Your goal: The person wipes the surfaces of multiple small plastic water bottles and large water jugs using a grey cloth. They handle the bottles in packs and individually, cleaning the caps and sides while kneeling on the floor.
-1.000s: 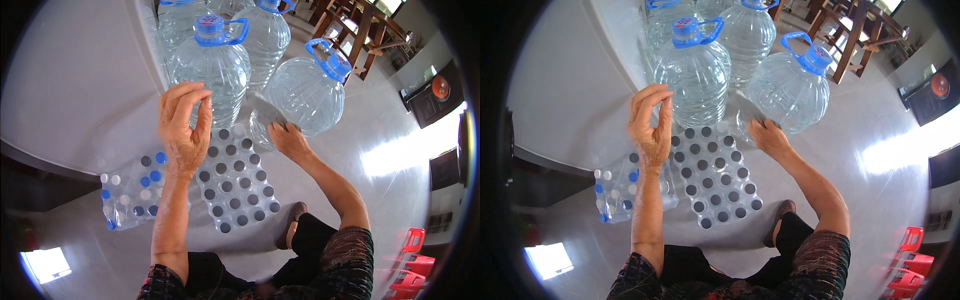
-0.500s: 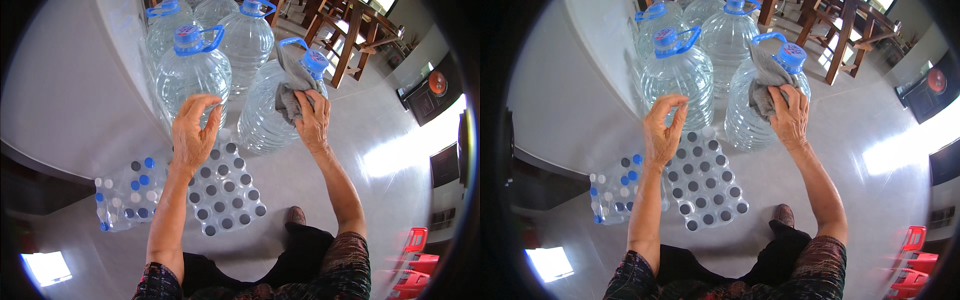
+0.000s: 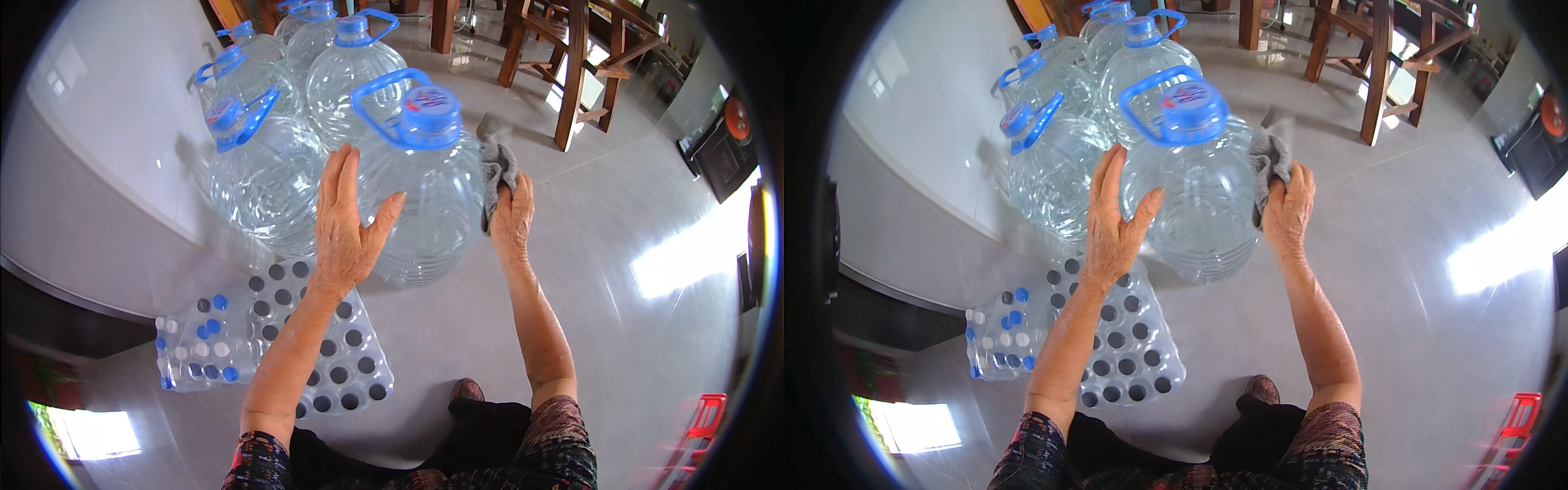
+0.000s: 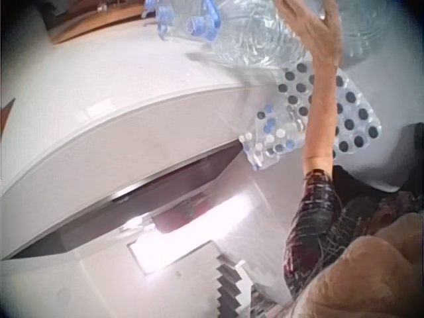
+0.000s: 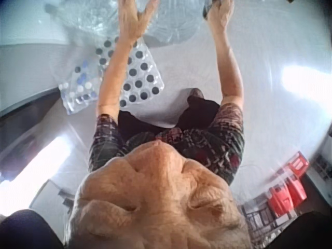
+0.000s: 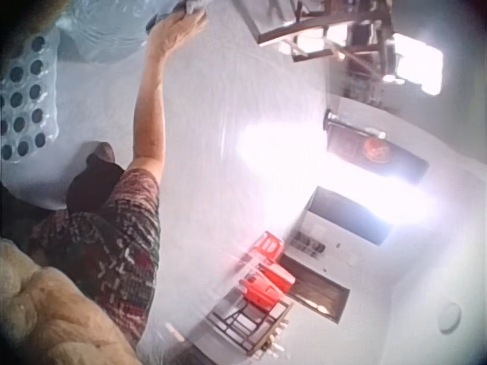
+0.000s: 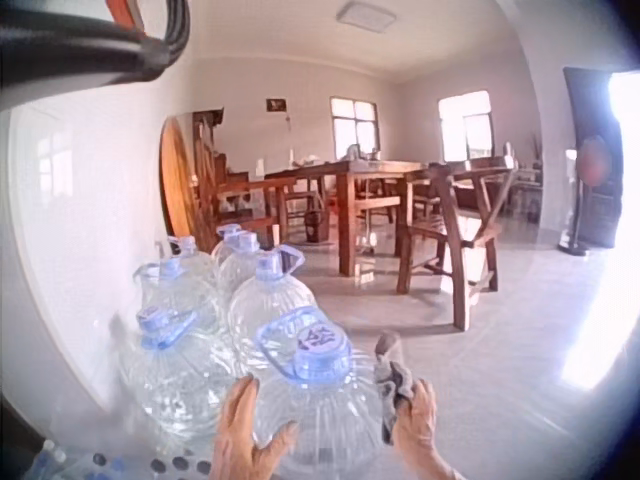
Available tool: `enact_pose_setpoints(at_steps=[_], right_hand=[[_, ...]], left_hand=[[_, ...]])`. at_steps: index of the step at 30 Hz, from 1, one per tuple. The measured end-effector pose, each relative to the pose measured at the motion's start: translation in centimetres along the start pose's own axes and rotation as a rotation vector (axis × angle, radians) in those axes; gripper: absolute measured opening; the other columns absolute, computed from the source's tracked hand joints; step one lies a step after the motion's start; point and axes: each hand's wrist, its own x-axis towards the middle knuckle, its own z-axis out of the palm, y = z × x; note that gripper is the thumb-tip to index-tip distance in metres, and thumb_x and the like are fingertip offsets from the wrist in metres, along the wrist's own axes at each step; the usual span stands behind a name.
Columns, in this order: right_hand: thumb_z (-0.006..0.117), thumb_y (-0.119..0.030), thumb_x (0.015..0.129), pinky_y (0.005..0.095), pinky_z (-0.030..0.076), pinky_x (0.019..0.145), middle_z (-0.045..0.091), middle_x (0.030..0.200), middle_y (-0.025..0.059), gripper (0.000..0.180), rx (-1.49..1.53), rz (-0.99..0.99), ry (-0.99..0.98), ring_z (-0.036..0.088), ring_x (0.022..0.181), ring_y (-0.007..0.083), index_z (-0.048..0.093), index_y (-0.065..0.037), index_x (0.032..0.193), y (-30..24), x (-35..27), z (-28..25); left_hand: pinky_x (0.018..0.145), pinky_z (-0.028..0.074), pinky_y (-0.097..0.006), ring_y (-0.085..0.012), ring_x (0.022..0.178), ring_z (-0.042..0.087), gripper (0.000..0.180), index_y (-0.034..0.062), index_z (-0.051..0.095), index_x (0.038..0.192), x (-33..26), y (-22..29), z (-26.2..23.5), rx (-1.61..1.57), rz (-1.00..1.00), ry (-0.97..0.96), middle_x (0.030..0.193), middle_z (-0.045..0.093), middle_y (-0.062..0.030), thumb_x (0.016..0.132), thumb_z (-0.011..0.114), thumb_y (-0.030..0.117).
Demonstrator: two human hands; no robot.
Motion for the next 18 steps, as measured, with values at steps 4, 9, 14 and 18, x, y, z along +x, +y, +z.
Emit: enact_pose_setpoints(at_steps=[4,9,14,18], right_hand=[[0.055,-0.016,0.081,0.045,0.036,0.093,0.056,0.118,0.0171,0.032,0.084,-0.142,-0.157,0.05,0.114,0.0334,0.058,-0.002,0.11,-2.5,1.2,-0.3],[0.06,-0.037,0.081,0.0464,0.035,0.093,0.059,0.119,0.0139,0.047,0.132,-0.449,-0.334,0.054,0.112,0.0298,0.06,-0.001,0.11,-5.7,4.3,-0.2],[0.059,-0.043,0.081,0.0372,0.05,0.077,0.064,0.107,0.0174,0.052,0.476,-0.097,-0.595,0.063,0.088,0.0346,0.062,0.0,0.111,-0.9,8.7,0.9],[0.052,-0.036,0.089,0.0372,0.044,0.084,0.061,0.101,0.0172,0.044,0.385,0.028,-0.643,0.058,0.092,0.0297,0.058,-0.003,0.118,5.6,8.7,1.9]], left_hand=[[0.105,0.03,-0.049,-0.0397,0.129,0.035,0.072,-0.0032,0.038,0.135,2.1,2.0,2.8,-0.012,-0.05,-0.035,0.138,0.039,-0.0233,0.085,0.066,0.04],[0.101,0.031,-0.05,-0.0387,0.124,0.039,0.075,-0.0004,0.038,0.135,2.3,1.7,4.4,0.192,-0.053,-0.06,0.134,0.042,-0.0225,0.082,0.067,0.044],[0.097,0.033,-0.048,-0.0381,0.115,0.045,0.085,0.0011,0.043,0.13,3.4,2.4,6.3,0.251,0.014,-0.012,0.126,0.047,-0.0201,0.069,0.077,0.05],[0.106,0.028,-0.041,-0.0282,0.123,0.041,0.076,-0.0018,0.04,0.134,3.3,3.2,6.3,0.142,-0.121,-0.061,0.133,0.045,-0.017,0.077,0.074,0.037]])
